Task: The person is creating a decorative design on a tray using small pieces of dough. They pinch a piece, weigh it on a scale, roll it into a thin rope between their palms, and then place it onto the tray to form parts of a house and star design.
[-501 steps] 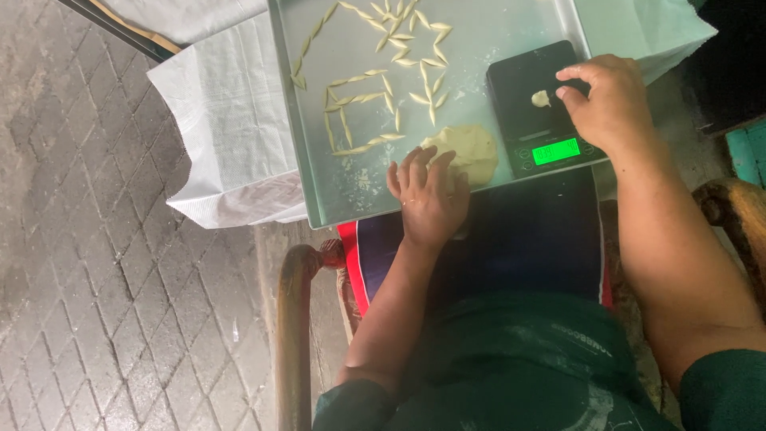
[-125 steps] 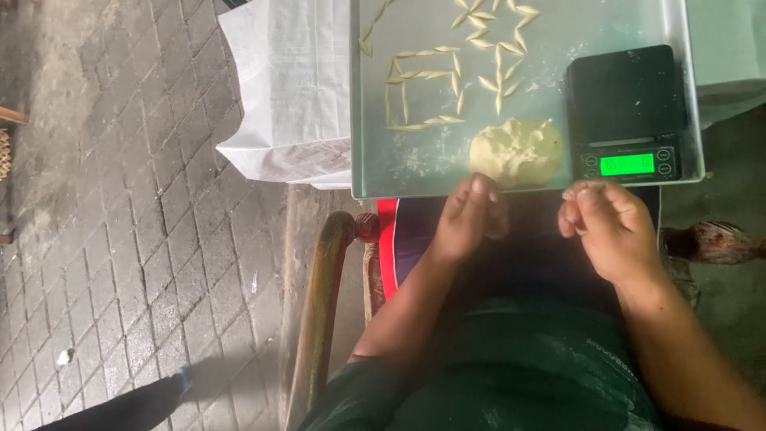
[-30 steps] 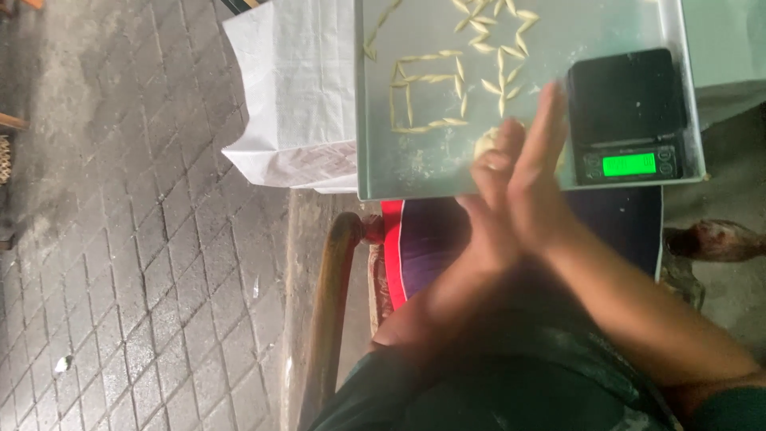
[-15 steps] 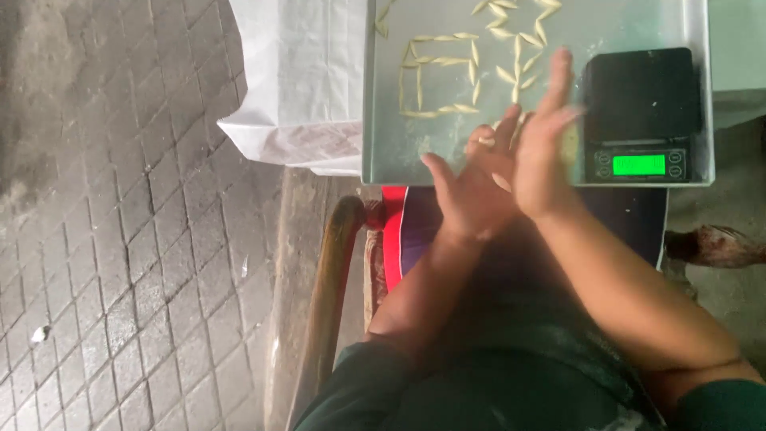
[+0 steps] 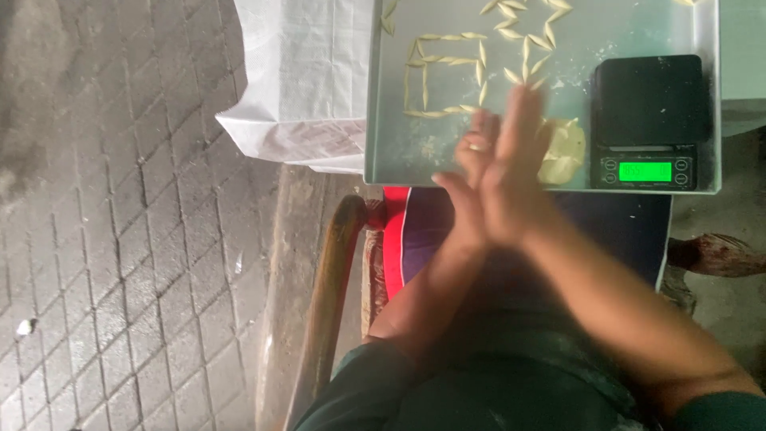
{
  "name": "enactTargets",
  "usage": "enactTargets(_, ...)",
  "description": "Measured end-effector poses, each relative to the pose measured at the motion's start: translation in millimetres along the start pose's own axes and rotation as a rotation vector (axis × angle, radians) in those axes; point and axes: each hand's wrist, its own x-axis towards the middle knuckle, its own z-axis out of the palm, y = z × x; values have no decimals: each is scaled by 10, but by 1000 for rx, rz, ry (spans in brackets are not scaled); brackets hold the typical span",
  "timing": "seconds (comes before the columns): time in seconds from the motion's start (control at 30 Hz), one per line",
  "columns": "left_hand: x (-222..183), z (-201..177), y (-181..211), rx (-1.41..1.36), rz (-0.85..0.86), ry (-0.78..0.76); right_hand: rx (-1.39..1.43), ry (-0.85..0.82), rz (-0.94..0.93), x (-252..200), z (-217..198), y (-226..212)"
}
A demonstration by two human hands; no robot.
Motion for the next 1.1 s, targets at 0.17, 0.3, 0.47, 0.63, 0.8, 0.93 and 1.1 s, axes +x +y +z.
enactTargets(0.17, 143, 399, -213, 402, 153, 31, 445, -60, 98, 94, 120, 132)
enactTargets(0.3, 174, -69, 297, -241, -233, 158, 1188, -102, 336, 61, 12, 1)
enactTargets(0.47, 232, -316, 268, -190, -173, 151, 313, 6, -97, 26, -296, -332)
enactTargets(0.63, 274, -246, 424, 77, -179, 301, -254, -198, -324, -204, -141, -56)
enactTargets(0.8, 347, -193, 569, 296, -129, 364, -263, -403, -212, -13, -86, -352)
enactTargets(0.93, 461, -248, 707, 238, -89, 430, -78, -570, 159, 364, 36, -381)
enactTargets(1.1, 372, -1023, 682, -39, 97, 488, 452, -573, 379, 1164, 346, -247)
